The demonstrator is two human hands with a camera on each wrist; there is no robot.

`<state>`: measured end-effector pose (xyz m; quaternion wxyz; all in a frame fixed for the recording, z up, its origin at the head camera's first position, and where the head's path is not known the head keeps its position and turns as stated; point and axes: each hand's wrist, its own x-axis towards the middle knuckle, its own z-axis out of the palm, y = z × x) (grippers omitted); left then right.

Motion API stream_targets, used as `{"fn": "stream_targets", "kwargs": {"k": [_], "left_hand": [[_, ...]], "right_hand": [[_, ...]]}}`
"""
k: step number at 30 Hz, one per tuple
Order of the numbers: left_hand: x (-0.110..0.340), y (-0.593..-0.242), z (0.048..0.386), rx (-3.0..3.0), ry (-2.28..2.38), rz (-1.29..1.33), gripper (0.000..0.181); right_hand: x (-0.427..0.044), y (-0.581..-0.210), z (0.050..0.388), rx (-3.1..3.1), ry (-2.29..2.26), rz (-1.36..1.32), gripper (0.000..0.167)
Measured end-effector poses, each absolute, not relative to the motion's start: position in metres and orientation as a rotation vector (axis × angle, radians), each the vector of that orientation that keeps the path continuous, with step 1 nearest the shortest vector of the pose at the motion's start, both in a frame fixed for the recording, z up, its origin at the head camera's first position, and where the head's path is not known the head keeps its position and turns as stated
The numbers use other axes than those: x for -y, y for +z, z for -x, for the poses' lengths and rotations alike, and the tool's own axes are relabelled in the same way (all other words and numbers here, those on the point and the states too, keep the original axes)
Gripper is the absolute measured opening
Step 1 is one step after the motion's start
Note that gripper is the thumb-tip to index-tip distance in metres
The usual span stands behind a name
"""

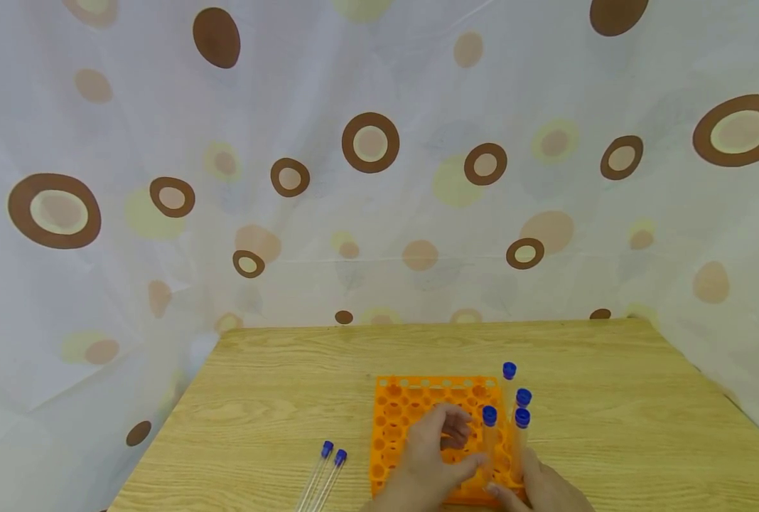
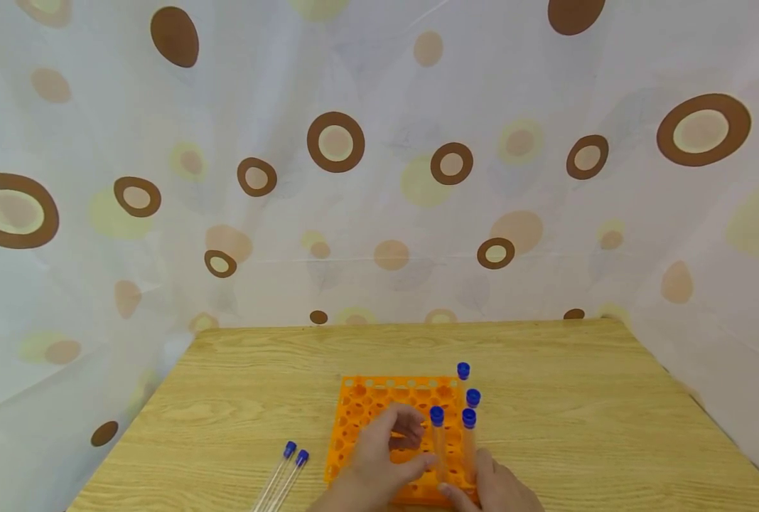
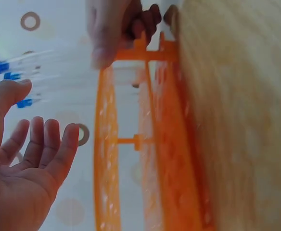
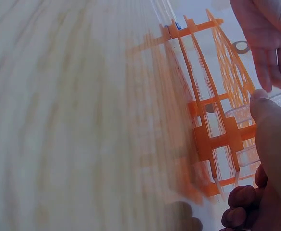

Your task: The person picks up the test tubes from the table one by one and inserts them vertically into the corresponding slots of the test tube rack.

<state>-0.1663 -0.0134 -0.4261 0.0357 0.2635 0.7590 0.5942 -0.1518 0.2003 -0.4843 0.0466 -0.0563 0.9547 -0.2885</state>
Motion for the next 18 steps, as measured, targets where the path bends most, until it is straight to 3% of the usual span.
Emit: {"fn": "stream_targets", "kwargs": {"k": [10, 18], "left_hand": [[0.057, -0.399, 0.167, -2.568, 1.757, -0.782, 0.037], [0.092, -0.387, 0.170, -2.699, 1.737, -0.575, 0.040]], "right_hand": [[-0.200, -0.486, 0.156, -2.848, -0.853, 0.096, 0.078], [-0.201, -0.486, 0.156, -2.826, -0.841, 0.087, 0.076]]}}
